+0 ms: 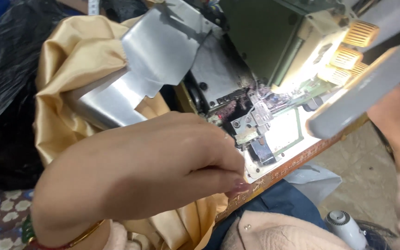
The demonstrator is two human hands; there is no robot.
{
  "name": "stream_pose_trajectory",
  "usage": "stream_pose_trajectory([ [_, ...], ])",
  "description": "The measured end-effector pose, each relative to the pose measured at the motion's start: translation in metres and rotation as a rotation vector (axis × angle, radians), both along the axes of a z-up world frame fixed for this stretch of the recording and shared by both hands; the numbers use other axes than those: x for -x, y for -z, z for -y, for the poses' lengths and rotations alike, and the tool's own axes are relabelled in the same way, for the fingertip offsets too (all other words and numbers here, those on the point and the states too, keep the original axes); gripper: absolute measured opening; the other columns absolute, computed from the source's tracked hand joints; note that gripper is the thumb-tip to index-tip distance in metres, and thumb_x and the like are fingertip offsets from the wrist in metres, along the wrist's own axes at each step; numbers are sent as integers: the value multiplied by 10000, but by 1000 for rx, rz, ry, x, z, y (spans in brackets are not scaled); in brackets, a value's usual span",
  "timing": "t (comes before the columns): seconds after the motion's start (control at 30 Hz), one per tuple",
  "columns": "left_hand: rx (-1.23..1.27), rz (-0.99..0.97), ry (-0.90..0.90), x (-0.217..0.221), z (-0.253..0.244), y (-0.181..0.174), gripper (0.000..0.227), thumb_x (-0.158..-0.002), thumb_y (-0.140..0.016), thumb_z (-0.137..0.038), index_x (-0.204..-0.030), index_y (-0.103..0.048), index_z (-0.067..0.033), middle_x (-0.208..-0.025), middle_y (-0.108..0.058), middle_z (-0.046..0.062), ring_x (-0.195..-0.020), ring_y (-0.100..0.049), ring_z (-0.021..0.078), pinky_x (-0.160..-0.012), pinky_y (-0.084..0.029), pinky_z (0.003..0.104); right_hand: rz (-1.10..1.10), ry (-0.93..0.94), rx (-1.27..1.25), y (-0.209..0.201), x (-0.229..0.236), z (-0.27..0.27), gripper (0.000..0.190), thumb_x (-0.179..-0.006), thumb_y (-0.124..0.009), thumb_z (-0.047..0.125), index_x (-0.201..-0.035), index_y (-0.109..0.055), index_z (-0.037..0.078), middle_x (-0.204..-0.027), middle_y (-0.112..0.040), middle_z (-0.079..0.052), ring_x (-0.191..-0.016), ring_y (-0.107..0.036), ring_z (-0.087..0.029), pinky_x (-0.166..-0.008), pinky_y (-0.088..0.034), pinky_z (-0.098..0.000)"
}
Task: Threading an industrial overlock sewing machine using tweezers to guide the thread through various tensioners and guides.
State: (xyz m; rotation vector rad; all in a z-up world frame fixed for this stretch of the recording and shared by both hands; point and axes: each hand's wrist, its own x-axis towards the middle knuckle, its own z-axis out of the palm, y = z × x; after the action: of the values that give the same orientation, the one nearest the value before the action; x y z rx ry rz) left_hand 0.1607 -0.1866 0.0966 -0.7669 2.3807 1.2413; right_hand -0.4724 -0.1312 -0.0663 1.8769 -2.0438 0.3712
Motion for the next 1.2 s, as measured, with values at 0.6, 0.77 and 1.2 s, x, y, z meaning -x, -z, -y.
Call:
stream_pose_trajectory([
  [0.6, 22, -251, 22, -12, -2, 11, 548, -1122, -591, -344, -657, -420, -110, -576, -344, 25, -595, -374, 165, -645, -367, 329, 616, -364, 21, -61, -283, -61, 273, -845, -829, -42, -1036, -634, -51, -997, -667, -161, -930, -642, -193, -878, -501, -282],
  [0.77, 16, -250, 39, -10, -2, 12, 377, -1044, -544, -382, -792, -747, -190, -702, -717, -71, -692, -657, 101, -724, -479, 279, 295, -475, 56, -77, -323, -52, 151, -883, -863, -98, -972, -750, -144, -1030, -735, -255, -916, -694, -265, -831, -551, -368],
  [1.2, 72, -388, 24, -12, -2, 28, 418, -1072, -577, -349, -710, -628, -147, -541, -464, -9, -553, -475, 156, -623, -413, 314, -16, -266, 225, -34, -307, -38, 426, -1043, -1047, 190, -787, -718, 103, -800, -642, 1, -751, -570, -204, -747, -477, -373],
])
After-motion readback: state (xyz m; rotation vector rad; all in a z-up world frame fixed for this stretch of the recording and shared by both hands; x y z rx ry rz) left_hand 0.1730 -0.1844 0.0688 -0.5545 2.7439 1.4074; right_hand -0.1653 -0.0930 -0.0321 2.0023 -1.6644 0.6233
